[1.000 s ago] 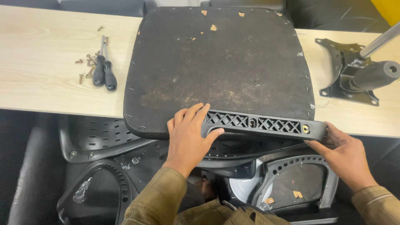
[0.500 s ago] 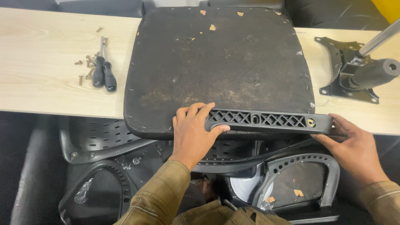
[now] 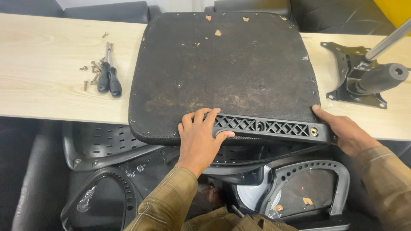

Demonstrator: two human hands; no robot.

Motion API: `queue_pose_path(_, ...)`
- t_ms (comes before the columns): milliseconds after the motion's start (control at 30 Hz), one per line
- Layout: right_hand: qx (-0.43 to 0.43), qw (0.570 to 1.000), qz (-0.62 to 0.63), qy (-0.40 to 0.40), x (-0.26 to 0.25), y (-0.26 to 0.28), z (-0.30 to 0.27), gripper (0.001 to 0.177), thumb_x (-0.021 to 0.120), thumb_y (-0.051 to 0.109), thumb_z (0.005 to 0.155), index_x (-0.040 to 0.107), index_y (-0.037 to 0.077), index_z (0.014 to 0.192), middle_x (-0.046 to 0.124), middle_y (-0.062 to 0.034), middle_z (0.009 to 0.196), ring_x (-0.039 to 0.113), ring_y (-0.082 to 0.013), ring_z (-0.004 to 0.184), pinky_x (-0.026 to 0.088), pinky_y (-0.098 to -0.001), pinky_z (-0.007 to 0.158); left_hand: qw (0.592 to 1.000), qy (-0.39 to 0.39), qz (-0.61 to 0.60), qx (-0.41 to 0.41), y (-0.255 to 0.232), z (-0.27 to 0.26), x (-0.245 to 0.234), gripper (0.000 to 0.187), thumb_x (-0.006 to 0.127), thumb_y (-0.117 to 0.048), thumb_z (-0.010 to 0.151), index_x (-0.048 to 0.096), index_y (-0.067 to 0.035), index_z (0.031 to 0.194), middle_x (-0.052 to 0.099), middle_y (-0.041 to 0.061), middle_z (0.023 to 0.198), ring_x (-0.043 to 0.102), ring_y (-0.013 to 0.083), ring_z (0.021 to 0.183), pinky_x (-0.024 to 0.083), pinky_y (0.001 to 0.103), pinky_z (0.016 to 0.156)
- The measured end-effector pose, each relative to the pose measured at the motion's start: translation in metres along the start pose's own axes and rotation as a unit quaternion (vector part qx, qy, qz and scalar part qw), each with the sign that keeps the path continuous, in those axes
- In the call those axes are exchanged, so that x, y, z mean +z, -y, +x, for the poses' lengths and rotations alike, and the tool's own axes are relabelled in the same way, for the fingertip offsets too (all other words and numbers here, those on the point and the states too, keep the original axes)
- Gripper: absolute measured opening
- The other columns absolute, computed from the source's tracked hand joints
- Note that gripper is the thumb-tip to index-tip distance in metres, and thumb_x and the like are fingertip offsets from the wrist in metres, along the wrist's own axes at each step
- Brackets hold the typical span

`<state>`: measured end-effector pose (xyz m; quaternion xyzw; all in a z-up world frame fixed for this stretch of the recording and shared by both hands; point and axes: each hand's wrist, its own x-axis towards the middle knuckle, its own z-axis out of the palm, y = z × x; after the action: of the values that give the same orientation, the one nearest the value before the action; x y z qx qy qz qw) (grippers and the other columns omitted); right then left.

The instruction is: The person disassembles a chair by removing the gas lift mechanism from the seat base using a screwdriver. They then reattach a plastic frame to the underside of the seat cushion, securing it with screws.

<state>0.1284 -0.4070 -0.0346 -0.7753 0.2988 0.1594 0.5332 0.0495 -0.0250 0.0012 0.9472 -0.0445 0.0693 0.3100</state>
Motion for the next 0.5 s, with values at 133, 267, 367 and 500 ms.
queue_pose_path(133,0.009,1.0,-0.013,0.011,0.013,0.026,0.009,0.076,0.072,0.051,0.091,0.056,-0.012,0.132,0.068,-0.025,0.119,0.069,-0.0311,0.105,0.054,-0.0392,0.092,1.0,0.009,0.002,-0.004,0.001,0.0,0.0,0.071,0.077,-0.052,0.08,0.06,-0.011,0.135,0.054,0.007,0.138,0.04,0.0343,0.127,0.029,0.051,0.108)
queue_pose_path(267,0.035,0.997,-0.031,0.055,0.011,0.034,0.006,0.073,0.072,0.051,0.086,0.061,-0.006,0.131,0.069,-0.0233,0.119,0.068,-0.0294,0.102,0.054,-0.0408,0.087,1.0,-0.004,0.001,-0.002,0.001,-0.004,-0.001,0.07,0.077,-0.05,0.08,0.061,-0.011,0.135,0.055,0.007,0.138,0.04,0.0344,0.127,0.029,0.051,0.107)
queue_pose_path(367,0.044,0.996,-0.015,0.074,0.011,0.022,-0.007,0.067,0.071,0.047,0.086,0.064,-0.003,0.13,0.071,-0.0176,0.12,0.066,-0.0262,0.101,0.051,-0.0394,0.089,1.0,-0.016,0.017,0.011,0.004,-0.01,-0.006,0.069,0.077,-0.05,0.081,0.061,-0.01,0.136,0.054,0.009,0.138,0.04,0.0348,0.126,0.03,0.051,0.106)
queue_pose_path(500,0.045,0.993,0.089,0.067,0.014,-0.006,-0.034,0.059,0.068,0.044,0.094,0.064,-0.003,0.13,0.067,-0.0168,0.119,0.065,-0.0268,0.1,0.049,-0.0447,0.094,1.0,0.003,0.002,0.004,0.011,-0.013,-0.014,0.07,0.077,-0.051,0.079,0.062,-0.012,0.135,0.056,0.004,0.138,0.041,0.0327,0.125,0.032,0.049,0.105)
